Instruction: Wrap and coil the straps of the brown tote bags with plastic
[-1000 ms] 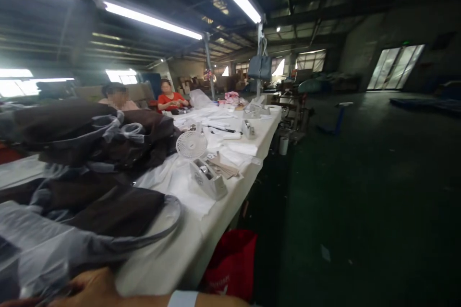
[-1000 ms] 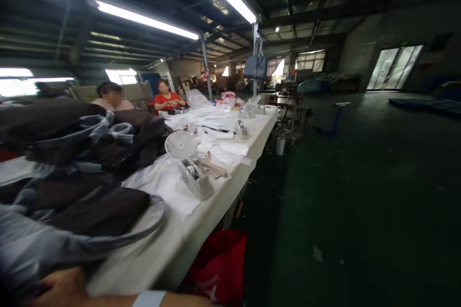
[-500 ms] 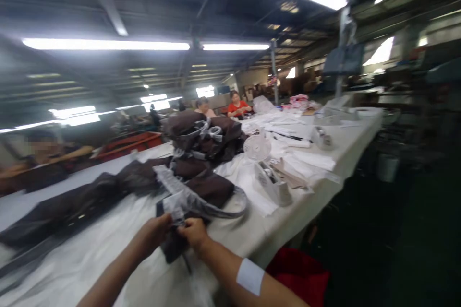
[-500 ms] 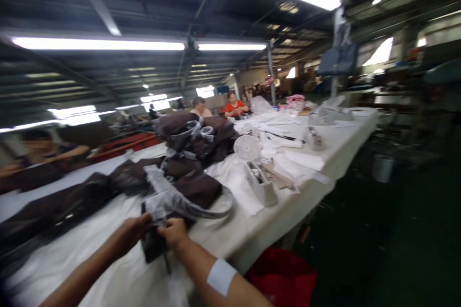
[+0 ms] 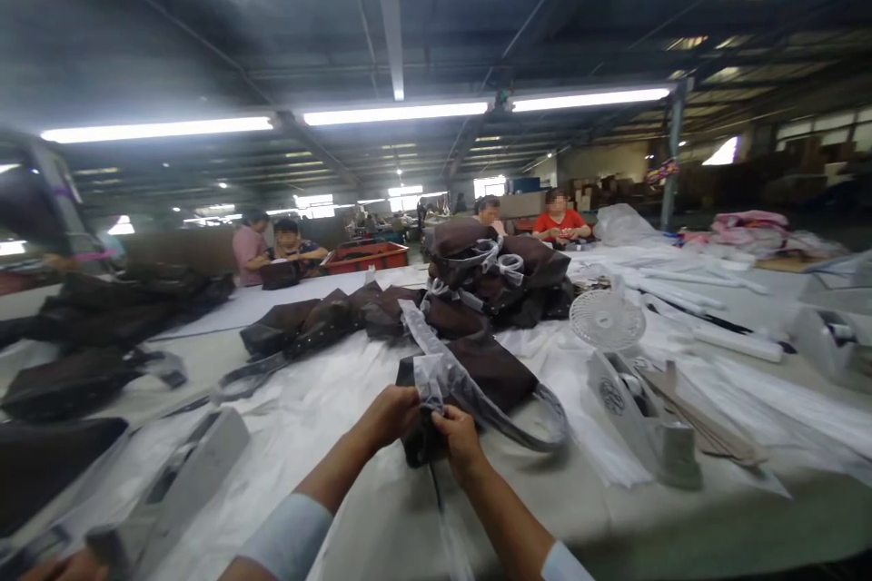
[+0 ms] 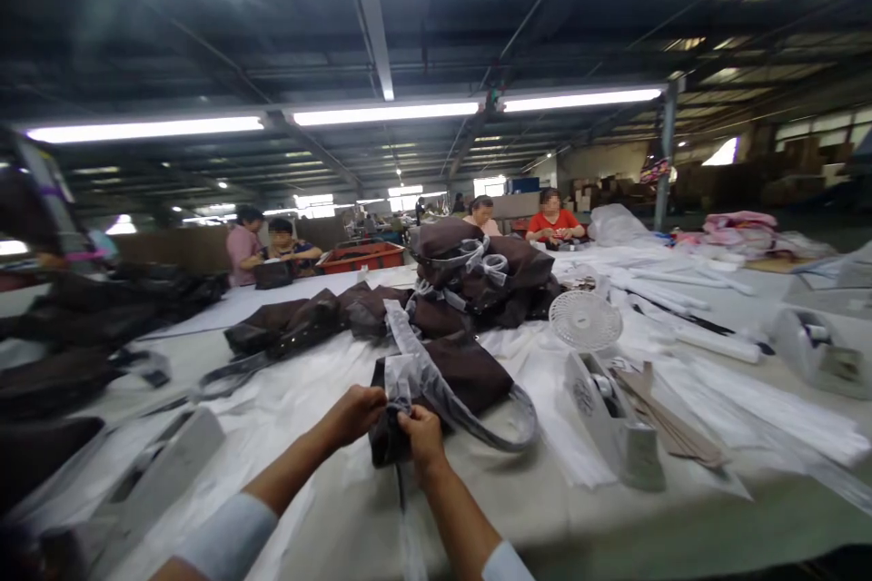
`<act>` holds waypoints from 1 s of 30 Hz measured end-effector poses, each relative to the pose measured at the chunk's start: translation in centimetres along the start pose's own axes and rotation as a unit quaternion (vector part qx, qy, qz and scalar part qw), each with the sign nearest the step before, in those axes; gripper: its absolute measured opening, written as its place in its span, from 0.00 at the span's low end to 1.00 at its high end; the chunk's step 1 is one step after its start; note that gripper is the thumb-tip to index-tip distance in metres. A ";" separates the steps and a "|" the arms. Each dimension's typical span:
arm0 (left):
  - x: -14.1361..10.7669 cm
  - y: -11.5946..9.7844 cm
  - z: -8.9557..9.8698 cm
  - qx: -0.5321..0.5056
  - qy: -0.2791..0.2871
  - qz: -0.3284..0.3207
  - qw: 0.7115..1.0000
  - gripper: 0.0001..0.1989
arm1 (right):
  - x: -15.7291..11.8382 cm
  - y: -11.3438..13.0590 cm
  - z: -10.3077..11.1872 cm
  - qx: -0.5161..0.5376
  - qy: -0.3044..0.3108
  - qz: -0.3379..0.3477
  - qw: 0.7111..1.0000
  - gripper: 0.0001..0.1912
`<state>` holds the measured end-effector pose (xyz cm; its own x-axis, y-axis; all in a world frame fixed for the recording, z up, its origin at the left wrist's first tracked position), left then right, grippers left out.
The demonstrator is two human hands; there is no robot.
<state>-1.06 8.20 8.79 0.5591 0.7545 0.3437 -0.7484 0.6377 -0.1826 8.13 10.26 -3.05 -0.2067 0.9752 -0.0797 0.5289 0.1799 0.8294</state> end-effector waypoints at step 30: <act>-1.8 -0.2 -0.7 -0.043 -0.085 0.015 0.995 0.10 | -0.6 1.7 -0.2 -0.043 -0.028 0.071 0.996 0.18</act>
<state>-1.67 6.75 7.60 0.4636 0.7408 0.4860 -0.7259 0.6321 -0.2710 9.05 9.94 -1.47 -0.0875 0.9961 0.0140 0.4770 0.0295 0.8784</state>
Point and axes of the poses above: each hand's wrist, its own x-axis towards the middle knuckle, its own z-axis out of the back of the hand, y = z × x, the point moved 8 cm from there along x, towards the middle knuckle, and after that the axes turned 7 degrees about -z, right-handed, at the moved point
